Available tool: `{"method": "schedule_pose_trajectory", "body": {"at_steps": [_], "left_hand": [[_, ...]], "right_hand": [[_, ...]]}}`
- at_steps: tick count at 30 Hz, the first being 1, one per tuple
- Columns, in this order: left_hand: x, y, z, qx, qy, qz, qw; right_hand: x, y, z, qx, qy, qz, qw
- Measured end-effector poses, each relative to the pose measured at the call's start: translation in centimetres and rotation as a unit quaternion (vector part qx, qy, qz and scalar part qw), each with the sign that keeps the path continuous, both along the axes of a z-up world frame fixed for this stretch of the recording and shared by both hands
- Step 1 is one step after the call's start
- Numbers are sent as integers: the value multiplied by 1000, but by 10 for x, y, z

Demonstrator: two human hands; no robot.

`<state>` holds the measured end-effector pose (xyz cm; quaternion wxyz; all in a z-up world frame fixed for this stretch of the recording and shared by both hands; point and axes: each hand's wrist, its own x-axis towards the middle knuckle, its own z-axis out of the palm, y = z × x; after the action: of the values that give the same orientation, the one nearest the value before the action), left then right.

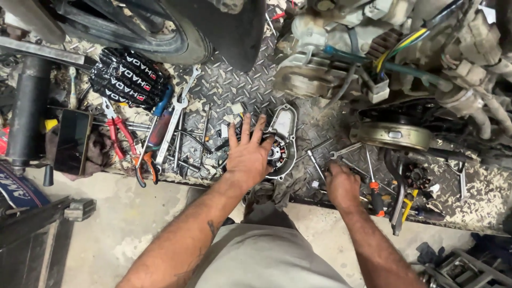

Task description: Installing and securing a stator assembly on a motorcycle engine using a T-handle wrench and screwdriver.

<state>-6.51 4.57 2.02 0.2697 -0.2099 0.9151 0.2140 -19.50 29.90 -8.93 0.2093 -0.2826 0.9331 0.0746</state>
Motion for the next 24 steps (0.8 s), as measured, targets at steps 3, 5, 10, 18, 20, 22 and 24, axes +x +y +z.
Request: {"method": "schedule_pose_trajectory", "body": {"at_steps": [3,5,10,18,20,22,24], "left_hand": [[-2,0,0,2,-10,2,1000],[-3,-1,1,4,-13,-1,1000],[-4,-1,-1,9,-11,-4,1000],[-4,-1,-8,14,-12,-3,1000],[-4,-1,-6,16,-10,1,1000],[-4,-2,-6,19,-10,6,1000],[-4,-1,-8,22,-12,7,1000]], "right_hand": [[1,2,-4,-11,5,-14,1000],[-2,3,-9,-7,0,-21,1000],[-14,12,-30,0,-19,-49,999],[-14,19,-38,-75,-59,-156,983],[-11,15,-28,-141,-30,-141,979],[-5,9,-15,-205,-1,-126,971],[3,1,2,-303,-23,-140,942]]}}
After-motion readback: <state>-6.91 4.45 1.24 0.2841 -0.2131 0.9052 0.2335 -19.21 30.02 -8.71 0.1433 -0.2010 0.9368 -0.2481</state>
